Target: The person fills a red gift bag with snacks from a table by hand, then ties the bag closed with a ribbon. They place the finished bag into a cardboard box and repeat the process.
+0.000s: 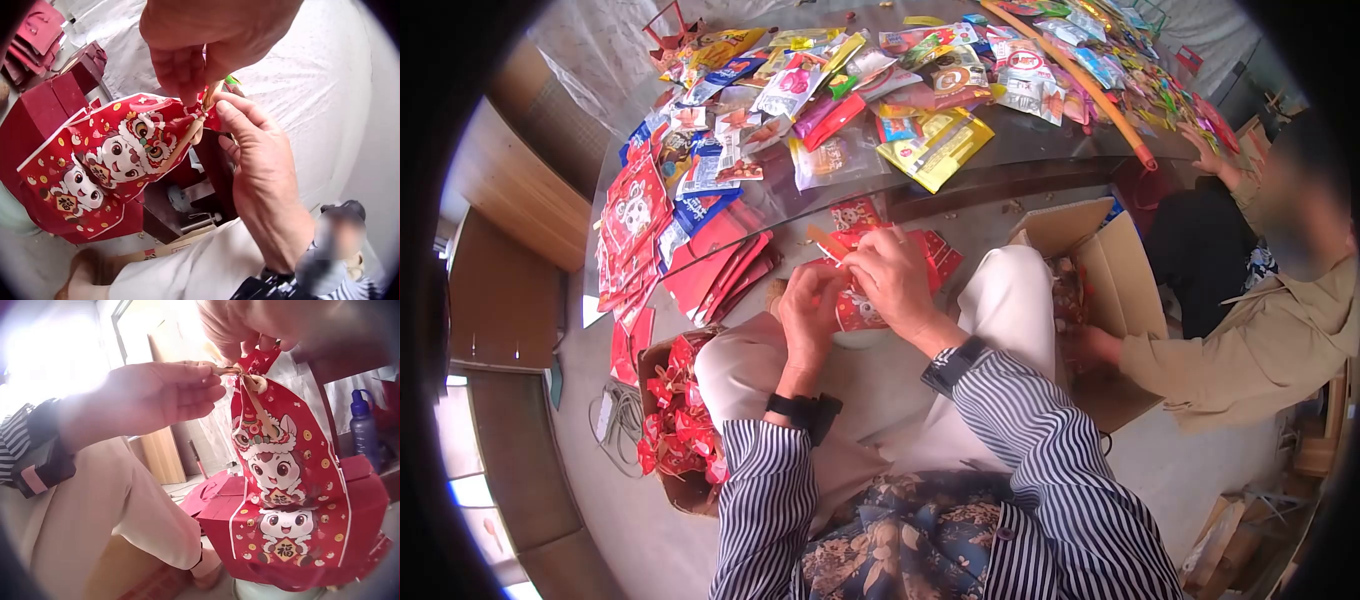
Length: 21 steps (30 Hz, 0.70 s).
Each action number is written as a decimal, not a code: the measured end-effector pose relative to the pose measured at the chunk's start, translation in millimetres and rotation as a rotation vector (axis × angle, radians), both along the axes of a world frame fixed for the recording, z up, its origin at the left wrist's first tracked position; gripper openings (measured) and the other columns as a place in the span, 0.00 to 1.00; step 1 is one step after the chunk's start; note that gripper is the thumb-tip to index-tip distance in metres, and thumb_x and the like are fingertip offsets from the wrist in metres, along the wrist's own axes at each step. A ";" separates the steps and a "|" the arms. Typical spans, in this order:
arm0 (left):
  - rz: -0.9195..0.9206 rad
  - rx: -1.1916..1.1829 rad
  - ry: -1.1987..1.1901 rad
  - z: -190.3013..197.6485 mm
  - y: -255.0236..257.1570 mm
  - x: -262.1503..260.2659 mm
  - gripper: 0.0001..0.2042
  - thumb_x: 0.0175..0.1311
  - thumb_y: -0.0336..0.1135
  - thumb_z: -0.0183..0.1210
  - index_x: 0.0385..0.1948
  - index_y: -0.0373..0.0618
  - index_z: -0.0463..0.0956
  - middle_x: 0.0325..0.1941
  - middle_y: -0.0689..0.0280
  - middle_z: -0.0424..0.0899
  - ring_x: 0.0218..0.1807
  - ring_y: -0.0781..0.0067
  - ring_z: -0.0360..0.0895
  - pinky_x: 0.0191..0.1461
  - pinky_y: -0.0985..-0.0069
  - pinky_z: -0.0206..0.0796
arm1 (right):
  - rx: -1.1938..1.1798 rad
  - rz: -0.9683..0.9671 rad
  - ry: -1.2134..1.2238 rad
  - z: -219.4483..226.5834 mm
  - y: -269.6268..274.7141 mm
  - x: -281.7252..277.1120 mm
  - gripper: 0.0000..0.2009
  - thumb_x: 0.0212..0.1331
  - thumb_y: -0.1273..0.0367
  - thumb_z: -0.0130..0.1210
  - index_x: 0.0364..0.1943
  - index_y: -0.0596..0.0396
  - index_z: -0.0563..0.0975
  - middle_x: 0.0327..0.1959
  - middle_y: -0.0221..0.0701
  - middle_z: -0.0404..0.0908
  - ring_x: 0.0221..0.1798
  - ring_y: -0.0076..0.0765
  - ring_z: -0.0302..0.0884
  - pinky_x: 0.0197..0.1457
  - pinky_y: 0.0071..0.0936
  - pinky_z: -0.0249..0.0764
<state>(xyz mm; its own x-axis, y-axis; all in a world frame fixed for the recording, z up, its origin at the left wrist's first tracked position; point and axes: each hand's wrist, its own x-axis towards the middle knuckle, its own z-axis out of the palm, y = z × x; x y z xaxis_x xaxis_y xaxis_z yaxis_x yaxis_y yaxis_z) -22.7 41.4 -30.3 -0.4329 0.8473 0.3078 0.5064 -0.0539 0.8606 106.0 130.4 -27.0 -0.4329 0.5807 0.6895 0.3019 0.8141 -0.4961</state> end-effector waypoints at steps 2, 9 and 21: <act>-0.023 0.069 0.202 3.2 -0.2 0.3 0.06 0.60 0.22 0.61 0.37 0.41 0.80 0.47 0.61 0.83 0.41 0.65 0.83 0.43 0.70 0.75 | 0.048 -0.001 -0.023 -1.2 1.1 -1.7 0.10 0.47 0.76 0.65 0.35 0.51 0.82 0.36 0.28 0.78 0.45 0.40 0.75 0.47 0.38 0.70; -0.106 0.217 0.419 6.2 5.5 -0.5 0.08 0.59 0.20 0.59 0.38 0.41 0.79 0.47 0.59 0.82 0.44 0.56 0.81 0.44 0.65 0.75 | 0.026 0.031 0.020 -4.1 -1.3 -3.1 0.09 0.50 0.79 0.60 0.36 0.53 0.78 0.35 0.31 0.80 0.44 0.42 0.76 0.47 0.39 0.71; -0.020 0.088 0.322 3.2 5.8 0.7 0.11 0.58 0.21 0.59 0.41 0.45 0.77 0.41 0.60 0.80 0.37 0.56 0.81 0.38 0.65 0.75 | -0.591 0.008 0.141 -23.8 5.6 21.9 0.07 0.61 0.73 0.60 0.39 0.59 0.76 0.39 0.37 0.82 0.41 0.44 0.83 0.45 0.35 0.76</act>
